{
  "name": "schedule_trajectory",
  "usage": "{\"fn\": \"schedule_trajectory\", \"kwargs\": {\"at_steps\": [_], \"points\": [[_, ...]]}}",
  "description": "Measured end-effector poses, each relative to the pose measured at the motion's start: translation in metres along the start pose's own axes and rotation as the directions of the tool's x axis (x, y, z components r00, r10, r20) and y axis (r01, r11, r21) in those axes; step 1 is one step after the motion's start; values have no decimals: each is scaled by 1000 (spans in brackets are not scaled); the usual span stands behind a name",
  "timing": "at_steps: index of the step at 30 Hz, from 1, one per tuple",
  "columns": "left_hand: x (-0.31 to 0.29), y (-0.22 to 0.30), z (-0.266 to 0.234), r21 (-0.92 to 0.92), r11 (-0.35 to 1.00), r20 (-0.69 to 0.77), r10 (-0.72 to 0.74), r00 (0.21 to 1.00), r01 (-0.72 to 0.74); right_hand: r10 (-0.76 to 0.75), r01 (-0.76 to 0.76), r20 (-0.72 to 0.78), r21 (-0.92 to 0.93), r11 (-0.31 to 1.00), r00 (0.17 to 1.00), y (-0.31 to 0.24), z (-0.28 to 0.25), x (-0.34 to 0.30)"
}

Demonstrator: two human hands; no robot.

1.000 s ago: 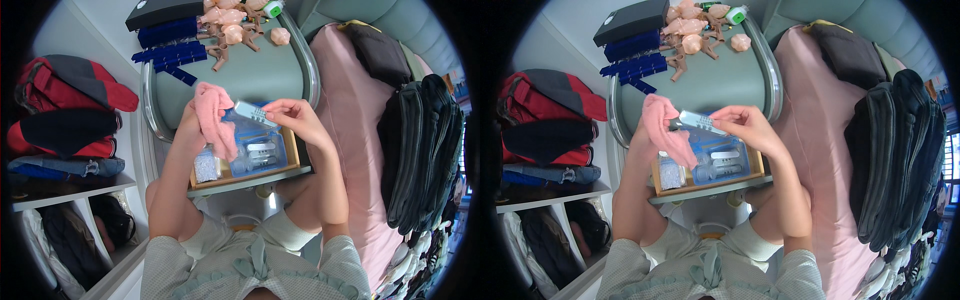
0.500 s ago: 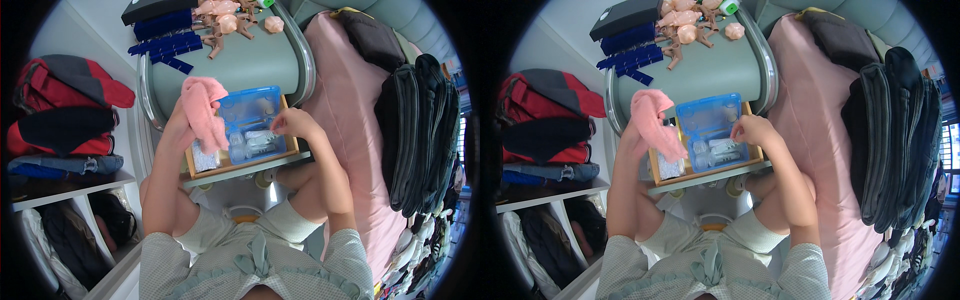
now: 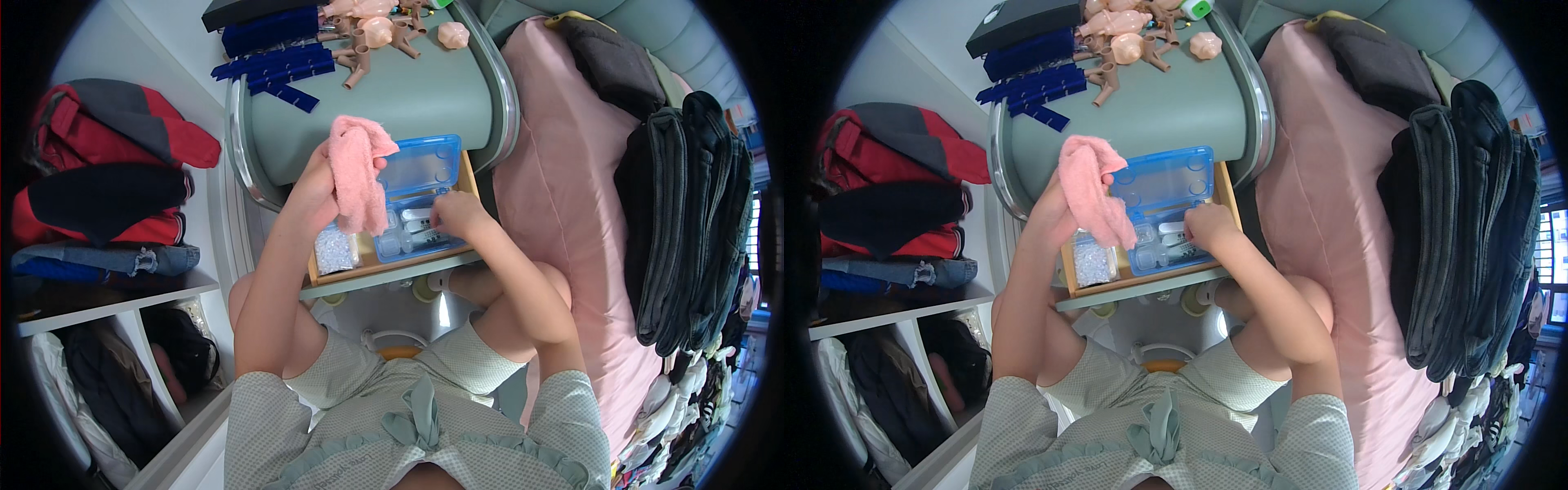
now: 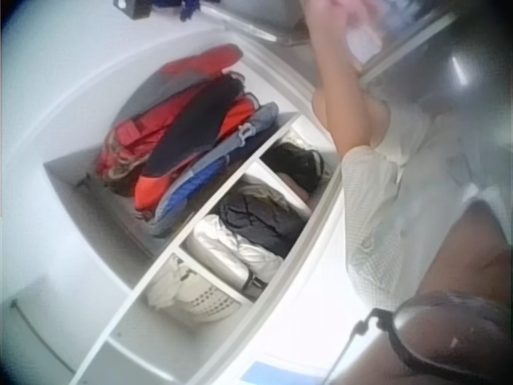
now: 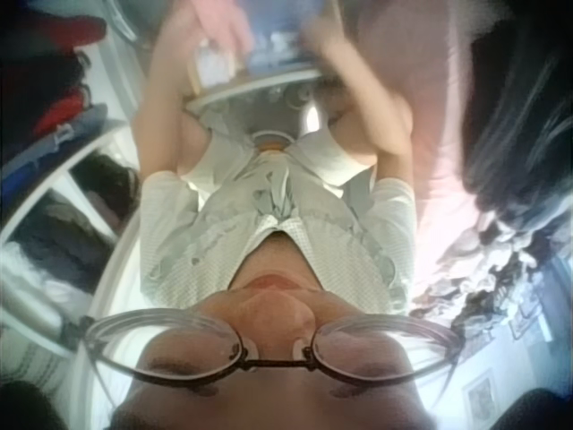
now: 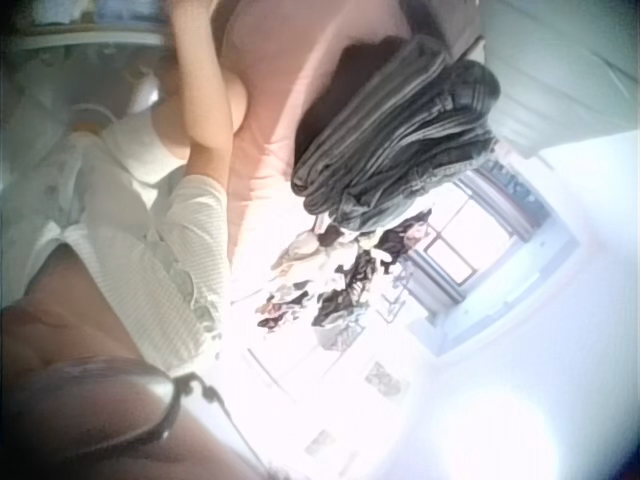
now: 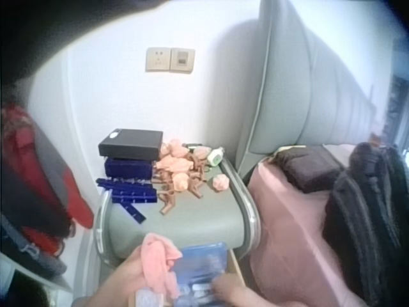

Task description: The person cleans and organizes small plastic doll parts and accessories, using a pink cloth to wipe them before placing them into a blue plastic container inside a drawer.

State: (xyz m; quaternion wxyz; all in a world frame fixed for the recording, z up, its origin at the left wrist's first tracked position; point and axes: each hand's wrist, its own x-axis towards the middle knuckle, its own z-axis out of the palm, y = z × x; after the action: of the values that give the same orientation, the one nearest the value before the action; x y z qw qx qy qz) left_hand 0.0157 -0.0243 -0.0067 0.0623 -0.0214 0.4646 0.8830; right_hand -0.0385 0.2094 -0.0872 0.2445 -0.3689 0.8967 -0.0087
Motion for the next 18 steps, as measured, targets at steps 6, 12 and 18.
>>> {"fn": "schedule_trajectory", "kwargs": {"at_steps": [6, 12, 18], "points": [[2, -2, 4, -60, 998, 24, -15, 1000, 16, 47, -47, 10, -4, 999, 999, -3, 3, 0], [4, 1, 8, -198, 970, 8, -141, 990, 139, -84, 148, -126, 678, 719, 988, -23, -52, -8], [4, 6, 26, -217, 976, 20, 22, 1000, -17, -182, 383, -368, 922, 56, 912, -50, -64, -10]]}}
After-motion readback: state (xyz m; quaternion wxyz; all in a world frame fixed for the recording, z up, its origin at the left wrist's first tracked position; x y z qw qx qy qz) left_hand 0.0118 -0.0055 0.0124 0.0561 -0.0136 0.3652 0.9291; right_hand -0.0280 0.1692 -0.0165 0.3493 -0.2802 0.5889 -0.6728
